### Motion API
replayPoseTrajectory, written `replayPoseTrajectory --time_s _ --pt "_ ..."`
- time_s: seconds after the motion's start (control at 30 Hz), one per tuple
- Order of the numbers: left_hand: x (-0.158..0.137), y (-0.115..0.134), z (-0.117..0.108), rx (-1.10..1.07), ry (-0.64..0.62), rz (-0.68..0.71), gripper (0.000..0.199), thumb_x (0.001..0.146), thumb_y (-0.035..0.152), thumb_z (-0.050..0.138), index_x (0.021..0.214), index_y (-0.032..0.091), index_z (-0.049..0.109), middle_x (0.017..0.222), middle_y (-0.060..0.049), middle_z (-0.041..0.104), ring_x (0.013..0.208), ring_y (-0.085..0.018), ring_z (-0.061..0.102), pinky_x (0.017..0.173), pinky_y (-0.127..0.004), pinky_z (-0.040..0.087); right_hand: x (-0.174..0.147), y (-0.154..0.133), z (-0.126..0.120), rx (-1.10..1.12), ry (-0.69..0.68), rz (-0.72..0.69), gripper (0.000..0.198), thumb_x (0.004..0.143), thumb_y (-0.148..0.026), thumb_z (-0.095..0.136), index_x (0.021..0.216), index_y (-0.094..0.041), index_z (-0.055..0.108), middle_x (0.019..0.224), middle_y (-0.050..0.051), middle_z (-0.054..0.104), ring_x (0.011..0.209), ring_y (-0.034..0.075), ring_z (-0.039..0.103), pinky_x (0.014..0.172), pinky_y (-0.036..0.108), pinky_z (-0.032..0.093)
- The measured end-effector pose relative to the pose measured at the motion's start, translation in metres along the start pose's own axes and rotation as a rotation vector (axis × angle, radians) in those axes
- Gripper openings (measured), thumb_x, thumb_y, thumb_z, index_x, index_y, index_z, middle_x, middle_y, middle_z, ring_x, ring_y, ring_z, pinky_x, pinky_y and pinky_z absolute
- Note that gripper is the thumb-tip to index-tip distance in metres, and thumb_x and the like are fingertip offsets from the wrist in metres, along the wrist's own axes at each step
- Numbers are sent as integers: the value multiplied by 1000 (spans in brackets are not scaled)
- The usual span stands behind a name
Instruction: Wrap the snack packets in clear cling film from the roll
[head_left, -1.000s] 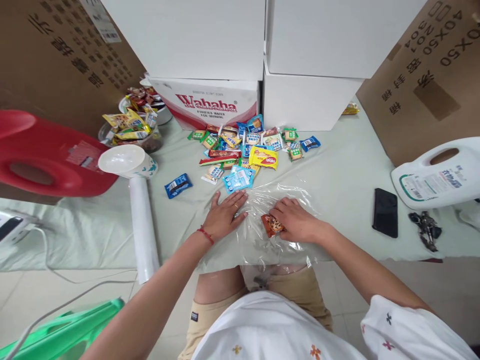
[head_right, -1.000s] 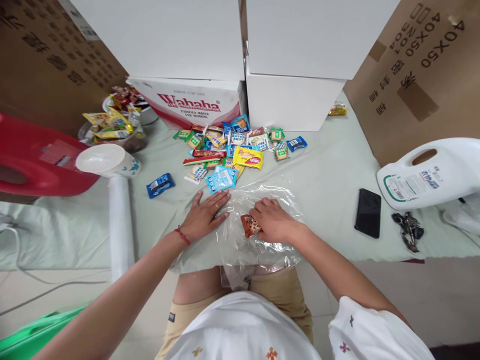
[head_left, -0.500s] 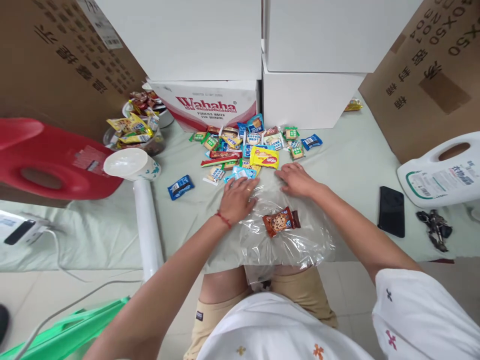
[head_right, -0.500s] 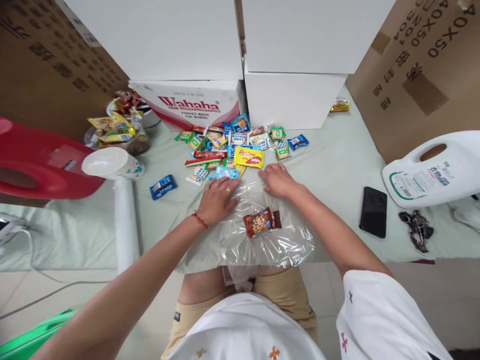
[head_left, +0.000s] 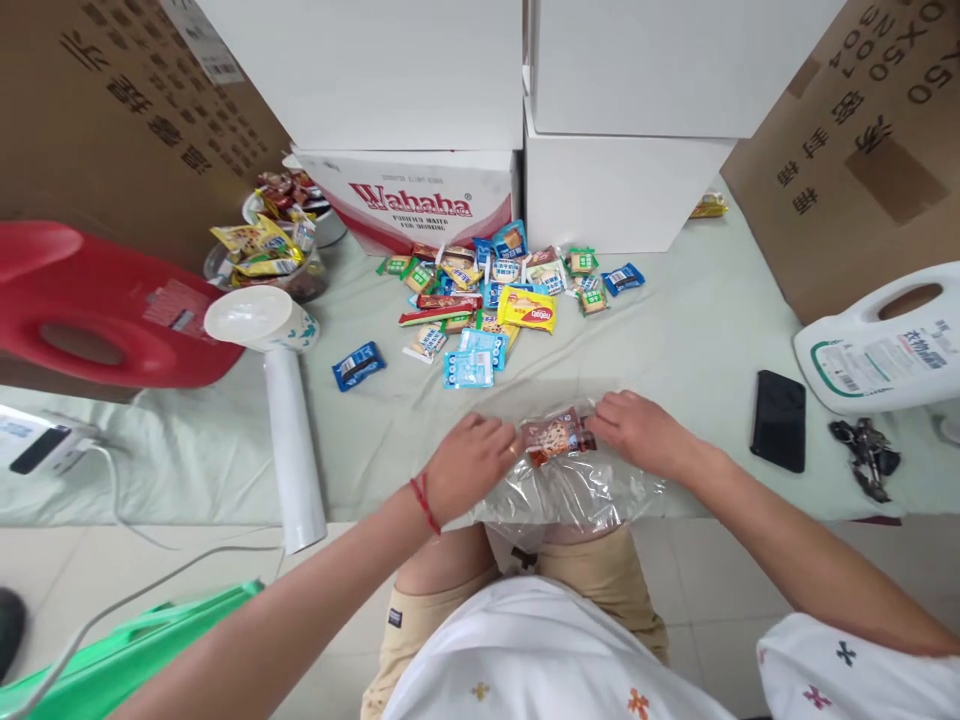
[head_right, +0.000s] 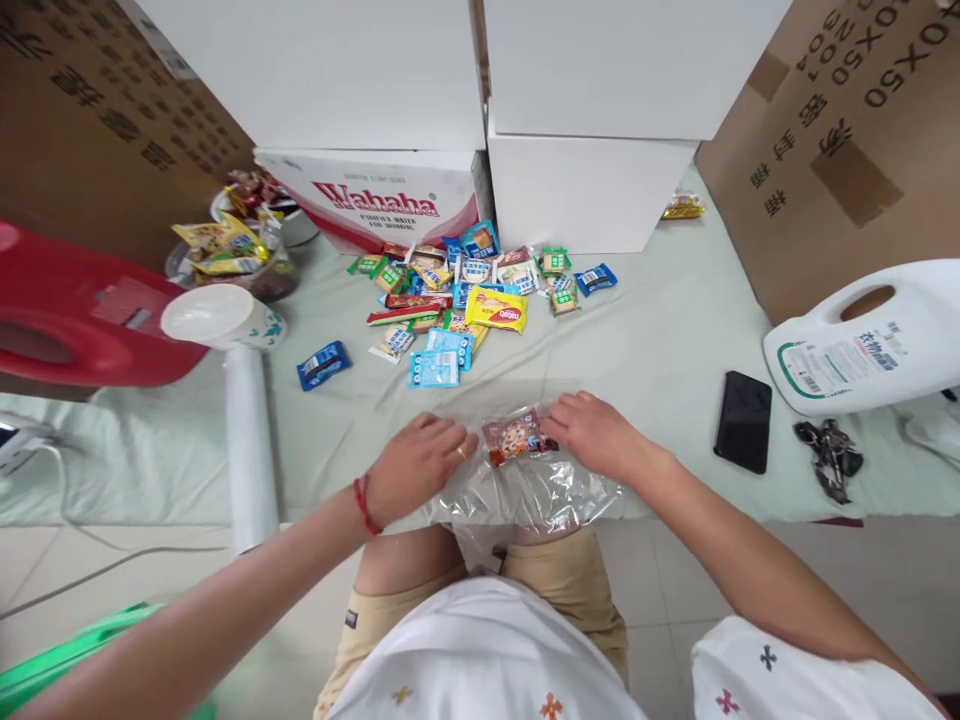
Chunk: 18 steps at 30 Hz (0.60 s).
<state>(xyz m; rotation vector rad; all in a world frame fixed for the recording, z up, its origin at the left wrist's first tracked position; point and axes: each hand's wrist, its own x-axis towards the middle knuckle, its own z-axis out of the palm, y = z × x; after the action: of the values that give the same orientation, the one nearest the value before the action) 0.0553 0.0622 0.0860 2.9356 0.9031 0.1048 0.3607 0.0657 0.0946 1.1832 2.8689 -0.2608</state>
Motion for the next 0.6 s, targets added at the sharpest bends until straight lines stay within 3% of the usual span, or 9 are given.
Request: replayPoseTrajectory --time_s 0.1,0.27,0.37,0.47,0.53,0.6 --pt "-23 22 18 -13 -24 105 25 101 16 48 119 19 65 93 -8 67 88 -23 59 79 -41 39 -28 -10 24 50 1 -29 30 101 -12 43 112 -16 70 96 11 63 95 25 54 85 39 43" --pt "-70 37 31 -87 57 57 45 95 18 53 139 16 57 93 -9 69 86 -24 62 76 -41 42 -81 -20 33 275 146 18 41 97 -22 56 138 -19 61 128 16 63 132 30 51 108 49 46" --pt "-90 46 40 -121 190 65 52 94 24 56 146 27 54 112 -10 72 104 -26 66 93 -46 47 -105 -29 41 284 190 41 52 93 -32 67 144 -24 58 140 16 60 138 33 49 115 57 43" --pt "-91 58 60 -98 232 79 52 96 33 63 146 39 54 137 -7 67 134 -29 57 120 -57 34 -114 -37 57 242 219 54 42 94 -24 65 135 -28 66 137 14 65 134 32 54 114 60 45" --pt "-85 63 73 -96 198 84 51 98 26 61 147 39 54 144 -6 64 141 -28 53 127 -61 23 -114 -39 62 284 228 61 30 96 -20 61 121 -30 73 125 11 71 130 29 58 110 56 48" --pt "-77 65 81 -148 183 62 47 99 17 54 143 34 58 142 -6 66 142 -25 53 129 -61 19 -110 -38 57 381 228 53 21 98 -23 59 108 -31 76 114 8 74 126 27 61 107 52 51"
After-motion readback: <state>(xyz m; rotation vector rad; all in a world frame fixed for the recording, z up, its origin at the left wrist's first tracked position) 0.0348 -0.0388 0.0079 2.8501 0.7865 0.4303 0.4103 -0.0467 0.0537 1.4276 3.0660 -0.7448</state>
